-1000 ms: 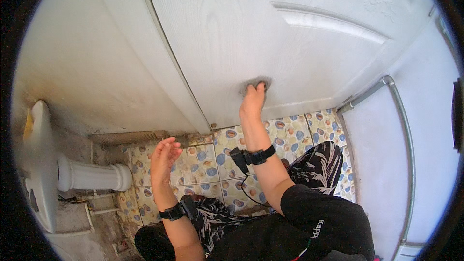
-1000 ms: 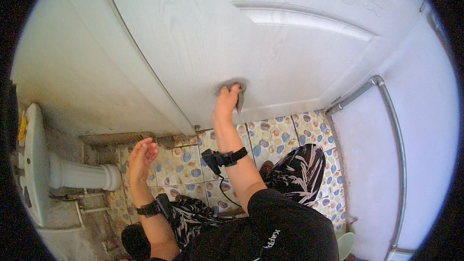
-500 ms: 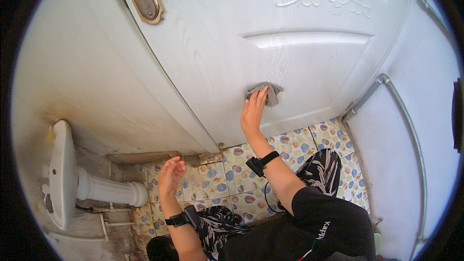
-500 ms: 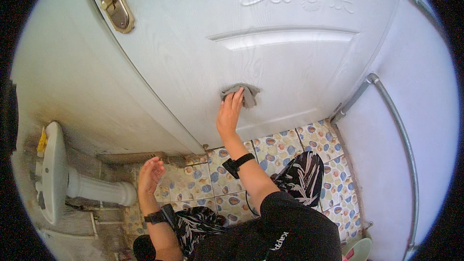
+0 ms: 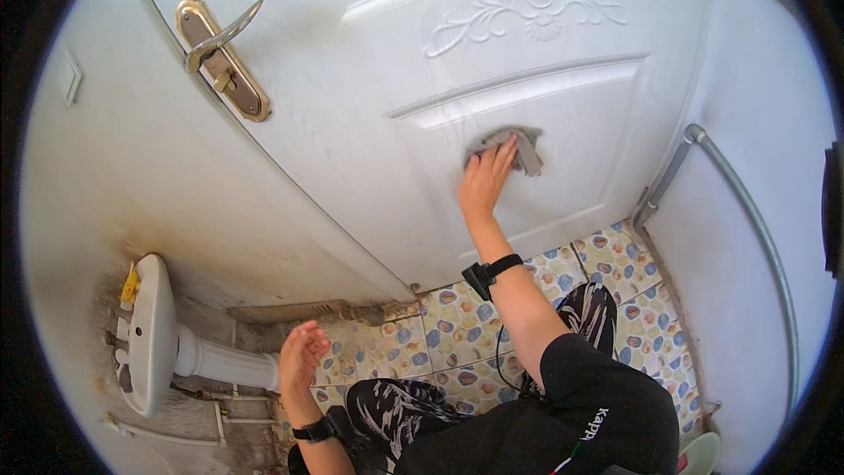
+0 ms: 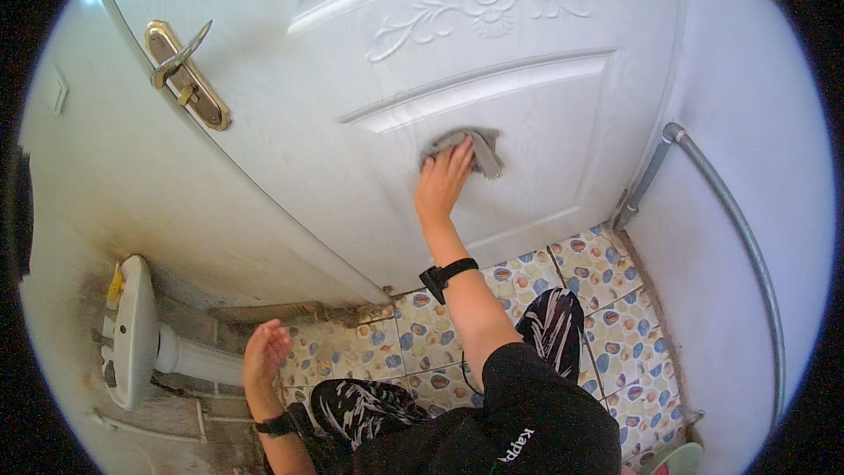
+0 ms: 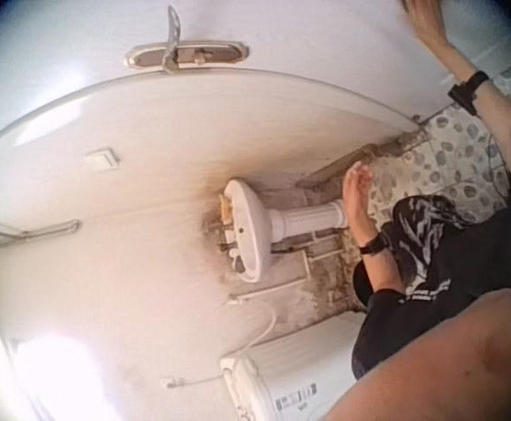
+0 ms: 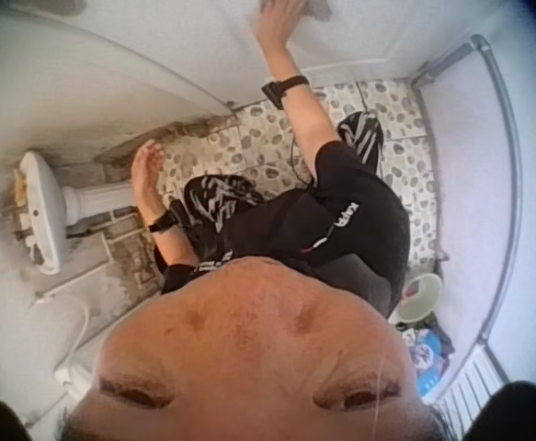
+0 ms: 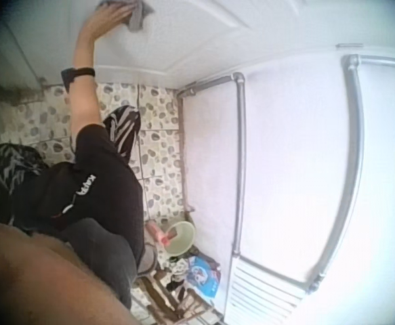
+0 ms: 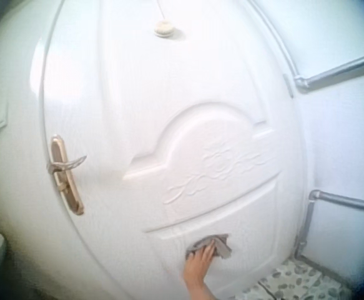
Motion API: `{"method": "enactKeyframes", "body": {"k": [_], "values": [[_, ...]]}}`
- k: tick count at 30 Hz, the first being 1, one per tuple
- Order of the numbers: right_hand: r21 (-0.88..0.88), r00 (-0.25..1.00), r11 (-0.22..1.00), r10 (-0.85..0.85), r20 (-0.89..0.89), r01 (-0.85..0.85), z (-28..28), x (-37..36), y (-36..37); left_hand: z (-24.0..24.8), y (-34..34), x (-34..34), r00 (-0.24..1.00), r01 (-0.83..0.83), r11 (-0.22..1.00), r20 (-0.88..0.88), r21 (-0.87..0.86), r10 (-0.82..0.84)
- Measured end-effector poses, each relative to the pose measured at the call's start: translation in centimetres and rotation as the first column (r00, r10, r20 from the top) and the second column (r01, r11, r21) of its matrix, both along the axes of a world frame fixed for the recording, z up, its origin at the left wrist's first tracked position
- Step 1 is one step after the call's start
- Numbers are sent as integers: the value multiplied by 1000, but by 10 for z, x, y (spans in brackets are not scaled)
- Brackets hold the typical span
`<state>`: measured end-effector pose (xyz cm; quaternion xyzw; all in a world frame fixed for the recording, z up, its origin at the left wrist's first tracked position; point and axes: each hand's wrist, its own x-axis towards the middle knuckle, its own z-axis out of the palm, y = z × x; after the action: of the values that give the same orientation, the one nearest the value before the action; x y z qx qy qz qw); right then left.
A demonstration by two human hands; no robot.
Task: The person wipes a white door and the adjacent wall with a cloth, moving the cloth across the door panels and then along the edge of the door and the nearby wall surface.
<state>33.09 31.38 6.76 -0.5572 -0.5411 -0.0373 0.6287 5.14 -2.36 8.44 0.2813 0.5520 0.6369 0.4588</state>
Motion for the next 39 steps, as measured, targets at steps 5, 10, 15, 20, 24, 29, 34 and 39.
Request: {"method": "enactKeyframes", "body": {"k": [5, 10, 15, 20, 24, 29, 34, 39], "values": [[43, 995, 994, 99, -10, -99, 0, 2, -3, -1, -13, 21, 998, 34, 997, -59, -73, -38], [222, 886, 908, 251, 391, -355, 95, 6, -15, 54, 23, 16, 911, 86, 990, -394, -113, -124], [259, 954, 949, 106, 280, -181, 134, 43, 14, 115, 74, 18, 737, 204, 979, -660, 12, -146], [291, 996, 953, -87, 10, 80, 109, 94, 52, 156, 93, 25, 495, 235, 970, -866, 55, -70], [269, 995, 958, -93, -40, 100, 110, 90, 51, 171, 92, 14, 439, 193, 980, -897, 40, -50], [357, 822, 890, 36, 568, -285, 156, 24, 4, 180, 114, 11, 456, 228, 966, -890, 124, 7], [137, 775, 934, 185, 604, -330, 229, 18, 4, 201, 111, 45, 303, 190, 982, -952, 17, -42], [504, 871, 839, -79, 485, -204, 230, 30, 8, 195, 99, 42, 315, 269, 962, -948, 56, -33]]}}
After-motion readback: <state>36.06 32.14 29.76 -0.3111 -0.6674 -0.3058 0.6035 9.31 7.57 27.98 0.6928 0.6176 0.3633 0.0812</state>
